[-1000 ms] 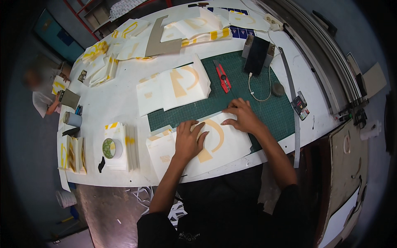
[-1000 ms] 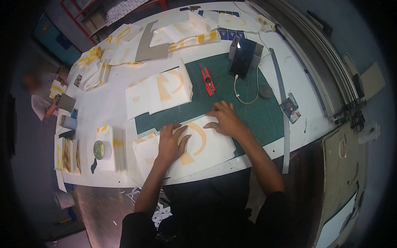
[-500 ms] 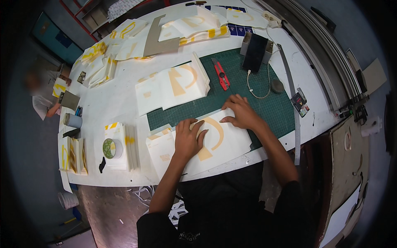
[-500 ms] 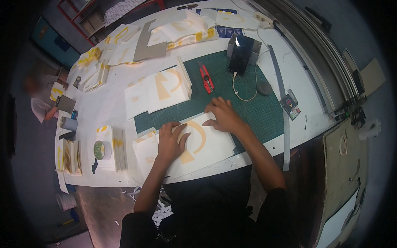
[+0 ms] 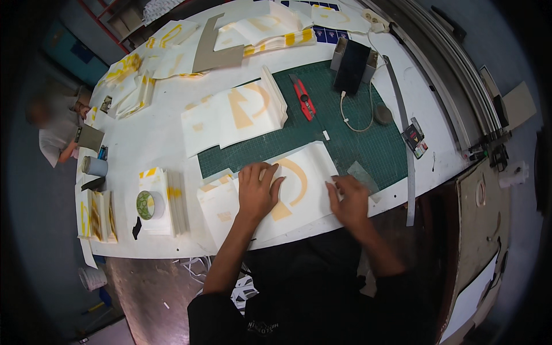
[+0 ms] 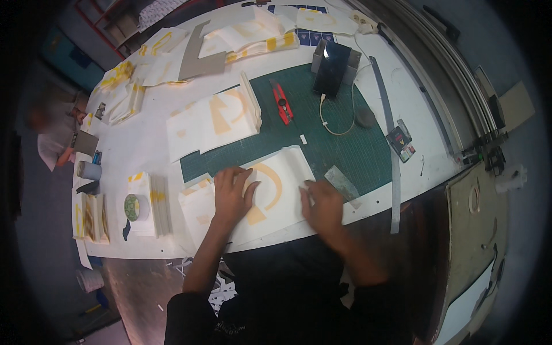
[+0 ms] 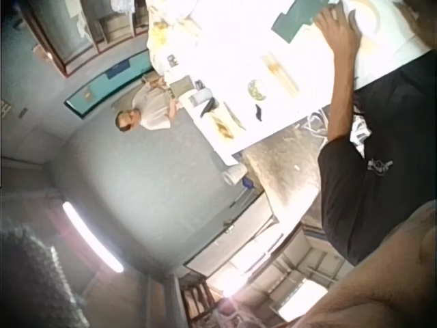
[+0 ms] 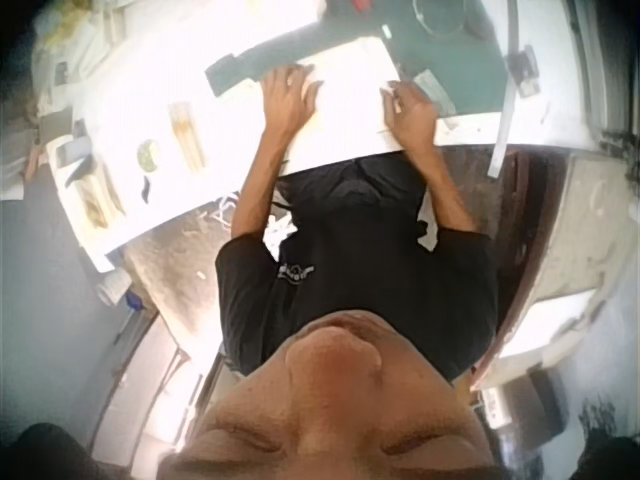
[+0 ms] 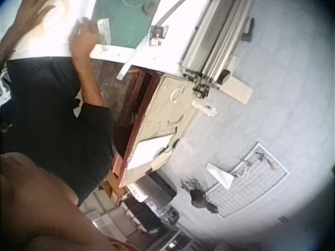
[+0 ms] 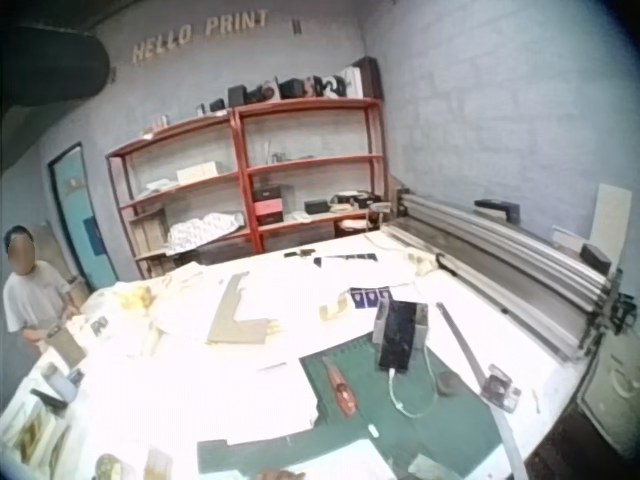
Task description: The person assembles paper products by folding white sheets with yellow printed designs. They use a red utility knife to trim edges and a clear plastic scraper to smooth the folds on a green cutting mat. The person handles the sheets one at a time, stacking the finished items.
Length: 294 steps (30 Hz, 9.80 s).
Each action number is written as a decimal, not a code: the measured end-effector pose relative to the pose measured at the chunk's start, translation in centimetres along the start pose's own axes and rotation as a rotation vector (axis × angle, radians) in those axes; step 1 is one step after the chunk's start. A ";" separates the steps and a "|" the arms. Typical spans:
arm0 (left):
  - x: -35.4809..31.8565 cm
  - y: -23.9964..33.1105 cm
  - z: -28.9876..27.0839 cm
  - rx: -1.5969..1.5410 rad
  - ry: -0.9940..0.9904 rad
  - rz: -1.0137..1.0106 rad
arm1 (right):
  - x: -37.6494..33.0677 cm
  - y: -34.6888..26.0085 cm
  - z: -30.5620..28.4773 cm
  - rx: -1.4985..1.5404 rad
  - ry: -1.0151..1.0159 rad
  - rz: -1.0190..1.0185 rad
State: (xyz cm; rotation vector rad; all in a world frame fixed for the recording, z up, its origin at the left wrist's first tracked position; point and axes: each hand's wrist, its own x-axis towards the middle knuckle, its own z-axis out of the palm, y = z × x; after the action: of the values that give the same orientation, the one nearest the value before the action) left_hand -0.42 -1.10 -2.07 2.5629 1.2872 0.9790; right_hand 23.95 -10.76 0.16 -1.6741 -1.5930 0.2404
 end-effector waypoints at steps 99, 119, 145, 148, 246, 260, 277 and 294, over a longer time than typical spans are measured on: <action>2.7 -1.2 -0.1 -0.235 -0.266 -0.201 | 6.4 0.7 3.8 -0.095 -0.364 -0.264; 2.6 -1.6 -0.2 -0.435 -0.201 -0.287 | -2.9 0.5 -1.4 -0.004 -0.367 -0.307; 2.3 0.2 0.4 0.020 -0.448 0.202 | -5.1 0.7 0.4 0.032 0.133 0.258; 2.2 0.1 0.5 0.018 -0.437 0.196 | -4.8 0.4 0.3 0.039 0.116 0.271; -2.6 2.9 -2.8 -0.061 -0.413 -0.044 | 11.1 3.5 6.8 -0.093 -0.205 -0.432; -2.6 3.1 -2.9 -0.022 -0.420 -0.060 | 10.6 4.2 6.7 -0.050 -0.170 -0.536; -2.8 3.0 -2.8 -0.062 -0.381 -0.068 | -1.1 9.0 -5.5 -0.389 -0.077 -0.167; -3.8 1.9 -3.1 -0.452 -0.108 -0.357 | -3.9 2.2 -1.0 -0.015 -0.166 -0.404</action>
State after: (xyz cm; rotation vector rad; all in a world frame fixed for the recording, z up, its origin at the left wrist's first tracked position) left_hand -2.55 -5.71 -0.81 1.9403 1.2610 0.9163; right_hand 25.49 -14.41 -2.06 -1.3324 -2.0201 0.1620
